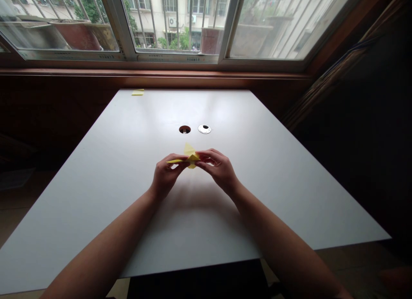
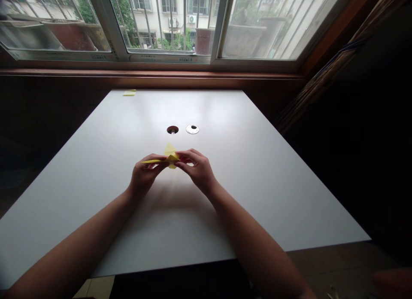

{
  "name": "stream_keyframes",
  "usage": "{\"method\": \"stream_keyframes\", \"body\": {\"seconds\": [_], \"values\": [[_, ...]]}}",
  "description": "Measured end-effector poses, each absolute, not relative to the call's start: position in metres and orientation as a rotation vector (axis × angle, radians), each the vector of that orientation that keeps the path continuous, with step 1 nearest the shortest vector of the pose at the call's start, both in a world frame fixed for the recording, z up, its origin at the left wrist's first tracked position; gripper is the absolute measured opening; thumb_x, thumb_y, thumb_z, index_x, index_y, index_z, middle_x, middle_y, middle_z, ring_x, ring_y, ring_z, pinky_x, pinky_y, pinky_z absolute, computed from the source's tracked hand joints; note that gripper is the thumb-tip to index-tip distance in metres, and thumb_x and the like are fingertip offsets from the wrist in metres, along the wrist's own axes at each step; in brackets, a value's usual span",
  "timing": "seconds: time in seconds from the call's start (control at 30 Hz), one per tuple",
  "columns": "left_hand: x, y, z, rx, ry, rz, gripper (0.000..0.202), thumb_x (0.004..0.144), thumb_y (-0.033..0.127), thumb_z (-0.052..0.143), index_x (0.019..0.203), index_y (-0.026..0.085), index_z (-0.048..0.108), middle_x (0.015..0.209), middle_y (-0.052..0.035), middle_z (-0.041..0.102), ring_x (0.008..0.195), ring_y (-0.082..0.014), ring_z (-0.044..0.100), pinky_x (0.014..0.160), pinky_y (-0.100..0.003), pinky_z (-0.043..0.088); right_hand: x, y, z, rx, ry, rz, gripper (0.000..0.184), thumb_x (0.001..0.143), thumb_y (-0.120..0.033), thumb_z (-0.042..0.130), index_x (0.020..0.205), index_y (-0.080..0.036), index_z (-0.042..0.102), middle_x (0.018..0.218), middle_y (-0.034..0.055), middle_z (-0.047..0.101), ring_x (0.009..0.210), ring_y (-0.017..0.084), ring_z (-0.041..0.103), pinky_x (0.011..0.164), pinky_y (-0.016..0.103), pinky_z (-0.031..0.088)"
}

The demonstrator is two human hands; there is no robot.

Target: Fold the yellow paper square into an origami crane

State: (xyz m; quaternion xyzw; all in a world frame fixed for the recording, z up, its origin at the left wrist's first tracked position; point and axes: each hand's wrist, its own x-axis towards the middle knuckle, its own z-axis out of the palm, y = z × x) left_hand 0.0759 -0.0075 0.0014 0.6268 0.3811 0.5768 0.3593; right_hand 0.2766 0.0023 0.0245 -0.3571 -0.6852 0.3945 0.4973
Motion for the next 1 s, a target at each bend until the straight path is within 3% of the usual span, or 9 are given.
{"method": "stream_keyframes", "body": {"seconds": [0.23,0.5,0.67,0.87,1.0], "values": [[0.0780,-0.0077,0.0005,1.536,0.900,1.454,0.027,0.082,0.029,0.077,0.108,0.021,0.072,0.106,-0.0090,0.071,0.099,-0.0237,0.069,0.091,-0.041,0.058,0.2757,0.0009,0.0261,-0.863,-1.652,0.898,0.020,0.085,-0.036,0.075,0.103,-0.027,0.075,0.097,0.0044,0.069,0.087,0.019,0.068,0.082,0.037,0.059],[0.0796,-0.0066,-0.0013,1.376,0.899,1.463,0.032,0.078,0.030,0.081,0.106,0.018,0.071,0.106,-0.0090,0.072,0.102,-0.0243,0.070,0.090,-0.039,0.059,0.2751,0.0033,0.0198,-0.856,-1.621,1.060,0.033,0.080,-0.045,0.078,0.107,-0.026,0.074,0.102,0.0058,0.069,0.092,0.021,0.069,0.088,0.039,0.059],[0.0788,-0.0051,-0.0021,1.397,0.922,1.410,0.038,0.079,0.031,0.080,0.113,0.017,0.069,0.110,-0.0103,0.072,0.101,-0.0235,0.070,0.093,-0.040,0.058,0.2757,0.0029,0.0198,-0.900,-1.628,1.038,0.030,0.082,-0.046,0.075,0.105,-0.025,0.074,0.101,0.0060,0.070,0.092,0.022,0.069,0.087,0.040,0.058],[0.0768,-0.0067,0.0034,1.645,1.013,1.397,0.025,0.083,0.032,0.076,0.104,0.020,0.073,0.099,-0.0071,0.069,0.089,-0.0189,0.070,0.081,-0.032,0.061,0.2764,0.0030,0.0219,-0.953,-1.709,0.917,0.027,0.085,-0.044,0.073,0.105,-0.026,0.074,0.097,0.0057,0.068,0.087,0.020,0.067,0.082,0.038,0.057],[0.0768,-0.0075,0.0077,1.772,1.070,1.429,0.019,0.086,0.030,0.073,0.103,0.022,0.075,0.098,-0.0059,0.066,0.089,-0.0176,0.068,0.080,-0.031,0.060,0.2773,0.0040,0.0198,-0.950,-1.792,0.753,0.023,0.088,-0.036,0.071,0.109,-0.027,0.073,0.094,0.0048,0.066,0.083,0.019,0.065,0.078,0.036,0.056]]}}
